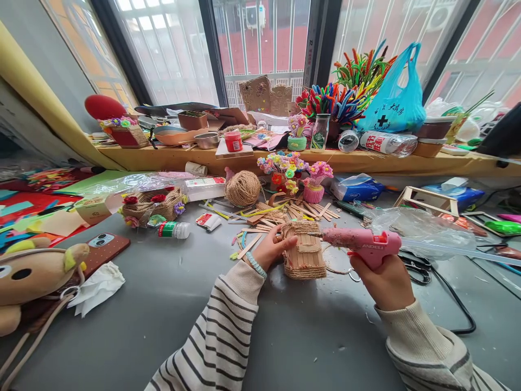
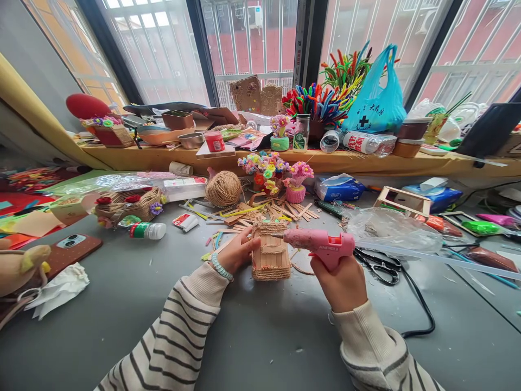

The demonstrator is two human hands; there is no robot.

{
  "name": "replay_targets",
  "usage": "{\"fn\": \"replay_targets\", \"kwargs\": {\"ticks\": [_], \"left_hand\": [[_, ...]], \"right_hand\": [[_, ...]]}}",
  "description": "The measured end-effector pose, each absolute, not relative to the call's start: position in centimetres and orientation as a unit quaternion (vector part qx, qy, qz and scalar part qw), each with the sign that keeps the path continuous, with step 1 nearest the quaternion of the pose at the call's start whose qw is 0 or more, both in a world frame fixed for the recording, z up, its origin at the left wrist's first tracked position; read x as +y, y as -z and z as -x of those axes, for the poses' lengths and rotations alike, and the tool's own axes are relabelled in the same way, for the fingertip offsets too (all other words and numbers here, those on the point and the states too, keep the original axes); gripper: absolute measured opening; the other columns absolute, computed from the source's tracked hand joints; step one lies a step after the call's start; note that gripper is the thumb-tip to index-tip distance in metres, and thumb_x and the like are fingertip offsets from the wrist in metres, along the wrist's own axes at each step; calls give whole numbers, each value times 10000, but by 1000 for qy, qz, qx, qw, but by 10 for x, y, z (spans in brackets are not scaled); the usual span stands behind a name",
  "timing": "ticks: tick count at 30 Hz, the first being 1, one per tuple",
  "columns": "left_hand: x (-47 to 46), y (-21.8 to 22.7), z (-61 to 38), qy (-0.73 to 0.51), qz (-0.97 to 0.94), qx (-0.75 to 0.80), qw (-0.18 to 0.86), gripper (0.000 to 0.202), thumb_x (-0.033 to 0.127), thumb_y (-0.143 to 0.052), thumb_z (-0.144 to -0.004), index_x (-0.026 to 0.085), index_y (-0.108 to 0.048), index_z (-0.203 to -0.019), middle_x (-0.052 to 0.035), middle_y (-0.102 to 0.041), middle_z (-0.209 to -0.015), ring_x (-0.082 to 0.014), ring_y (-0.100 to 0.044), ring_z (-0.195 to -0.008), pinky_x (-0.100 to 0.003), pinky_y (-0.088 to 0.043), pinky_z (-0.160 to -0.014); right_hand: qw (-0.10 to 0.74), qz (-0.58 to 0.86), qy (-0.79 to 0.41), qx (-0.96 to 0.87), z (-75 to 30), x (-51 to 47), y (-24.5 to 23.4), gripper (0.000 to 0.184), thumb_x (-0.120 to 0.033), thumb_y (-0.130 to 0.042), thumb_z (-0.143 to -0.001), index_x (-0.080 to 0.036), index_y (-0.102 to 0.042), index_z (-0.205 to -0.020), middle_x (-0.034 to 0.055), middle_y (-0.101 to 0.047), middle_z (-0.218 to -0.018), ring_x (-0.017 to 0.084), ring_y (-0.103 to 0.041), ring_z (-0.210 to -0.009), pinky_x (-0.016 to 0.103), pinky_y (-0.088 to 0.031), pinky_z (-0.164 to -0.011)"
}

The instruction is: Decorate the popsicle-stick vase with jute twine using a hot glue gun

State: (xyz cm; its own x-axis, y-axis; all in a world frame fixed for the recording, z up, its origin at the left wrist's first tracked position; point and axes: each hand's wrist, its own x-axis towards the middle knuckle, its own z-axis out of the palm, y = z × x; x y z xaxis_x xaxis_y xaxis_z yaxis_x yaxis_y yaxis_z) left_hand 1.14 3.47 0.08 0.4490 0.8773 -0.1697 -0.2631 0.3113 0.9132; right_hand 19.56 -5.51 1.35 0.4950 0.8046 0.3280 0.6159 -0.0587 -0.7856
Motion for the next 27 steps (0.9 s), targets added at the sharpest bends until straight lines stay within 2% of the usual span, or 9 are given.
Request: {"fn": "replay_targets", "kwargs": {"ticks": [5,12,17,19,21,24,27], "left_hand": [[35,-1,-12,-391,-434,350,732,716,380,-796,-433,171,-485,-1044,-97,-663,-962,-237,-632,-887,-346,-476,-778],[34,-2,-13,-391,-439,354,727,775,395,-797,-421,145,-466,-1075,-123,-652,-979,-266,-611,-932,-362,-469,-795],[35,-2,-11,-419,-470,334,701,656,347,-764,-508,155,-468,-1061,-134,-611,-1081,-277,-562,-1027,-388,-433,-866],[35,-2,-9,-439,-496,324,676,659,328,-750,-531,151,-443,-1086,-144,-575,-1140,-282,-525,-1080,-397,-404,-909],[35,-2,-5,-458,-534,324,632,743,303,-748,-531,143,-380,-1156,-163,-532,-1193,-284,-493,-1119,-403,-375,-947],[34,-1,3,-465,-617,343,535,882,276,-752,-517,141,-274,-1247,-178,-470,-1249,-284,-457,-1155,-402,-337,-990],[32,0,12,-450,-709,332,430,894,280,-735,-540,161,-250,-1282,-160,-414,-1297,-287,-406,-1199,-398,-303,-1022]], "right_hand": [[470,740,-106,-469,-199,-55,-12,193,-385,-532,-608,-201,-550,-550,-20,-492,-433,145,-473,-431,262,-326,-422],[484,710,-82,-504,-199,-55,-10,150,-335,-533,-647,-216,-616,-607,-22,-499,-422,153,-511,-468,248,-330,-427],[497,717,-90,-481,-198,-51,-7,298,-475,-572,-626,-181,-621,-641,0,-558,-504,144,-499,-476,257,-352,-449],[510,717,-92,-467,-199,-50,-5,366,-530,-589,-600,-166,-615,-628,2,-542,-484,134,-476,-455,256,-356,-439],[535,707,-98,-452,-201,-49,-4,396,-543,-598,-589,-151,-615,-639,0,-524,-464,121,-450,-427,251,-351,-409],[584,671,-116,-443,-205,-48,-2,401,-524,-581,-627,-130,-626,-688,-4,-511,-449,97,-407,-379,237,-324,-360],[617,638,-101,-450,-211,-45,0,383,-489,-569,-674,-119,-632,-747,-8,-517,-444,86,-396,-347,231,-317,-340]]}}
